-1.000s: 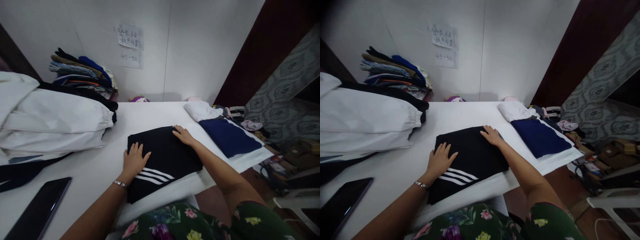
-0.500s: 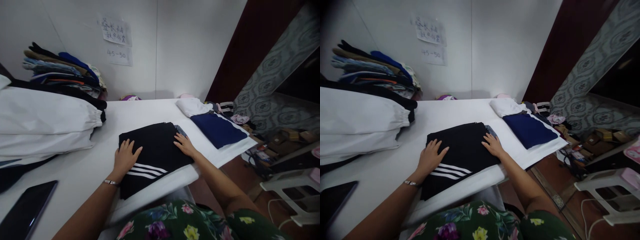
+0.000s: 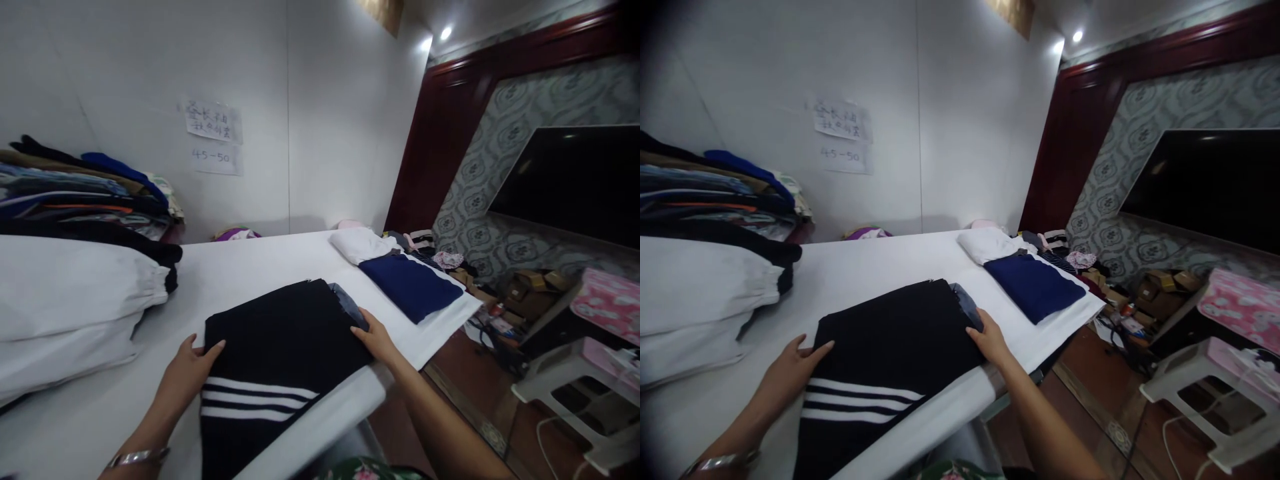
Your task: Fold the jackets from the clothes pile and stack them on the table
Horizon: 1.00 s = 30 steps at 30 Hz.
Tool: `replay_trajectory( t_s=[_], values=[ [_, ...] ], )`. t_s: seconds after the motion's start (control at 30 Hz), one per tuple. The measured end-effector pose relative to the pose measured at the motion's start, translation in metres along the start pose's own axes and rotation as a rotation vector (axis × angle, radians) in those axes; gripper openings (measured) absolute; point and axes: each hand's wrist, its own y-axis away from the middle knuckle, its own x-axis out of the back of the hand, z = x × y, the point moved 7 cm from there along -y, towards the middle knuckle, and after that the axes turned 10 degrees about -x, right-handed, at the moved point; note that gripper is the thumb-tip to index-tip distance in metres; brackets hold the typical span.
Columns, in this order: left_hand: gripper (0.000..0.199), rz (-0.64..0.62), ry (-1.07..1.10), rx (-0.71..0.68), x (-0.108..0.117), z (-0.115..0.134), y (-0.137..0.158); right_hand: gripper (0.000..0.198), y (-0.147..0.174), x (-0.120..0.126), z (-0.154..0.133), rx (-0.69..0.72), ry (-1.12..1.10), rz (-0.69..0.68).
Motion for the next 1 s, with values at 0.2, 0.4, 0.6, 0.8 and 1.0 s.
replay_trajectory(
  t_s=[0.2,0.4,0.6,0.8,1.0],
  values=[
    [0.056,0.08,0.215,-0.017,0.001,0.007,0.008,0.044,0.003,-0.007,0.0,0.071,-0.009,0.038],
    [0.056,0.028,0.106,0.045,-0.002,-0.012,0.001,0.039,0.005,-0.009,-0.011,0.16,0.265,-0.031],
    [0.053,0.032,-0.027,0.014,-0.002,-0.008,0.002,0.051,-0.011,-0.056,-0.086,0.409,0.349,-0.196],
    [0.06,-0.017,-0.045,0.027,-0.005,-0.008,0.004,0.056,-0.053,-0.139,-0.119,0.413,0.356,-0.407],
    [0.059,-0.007,-0.135,0.025,-0.003,-0.002,0.008,0.055,-0.091,-0.158,-0.087,0.223,0.43,-0.435]
  ],
)
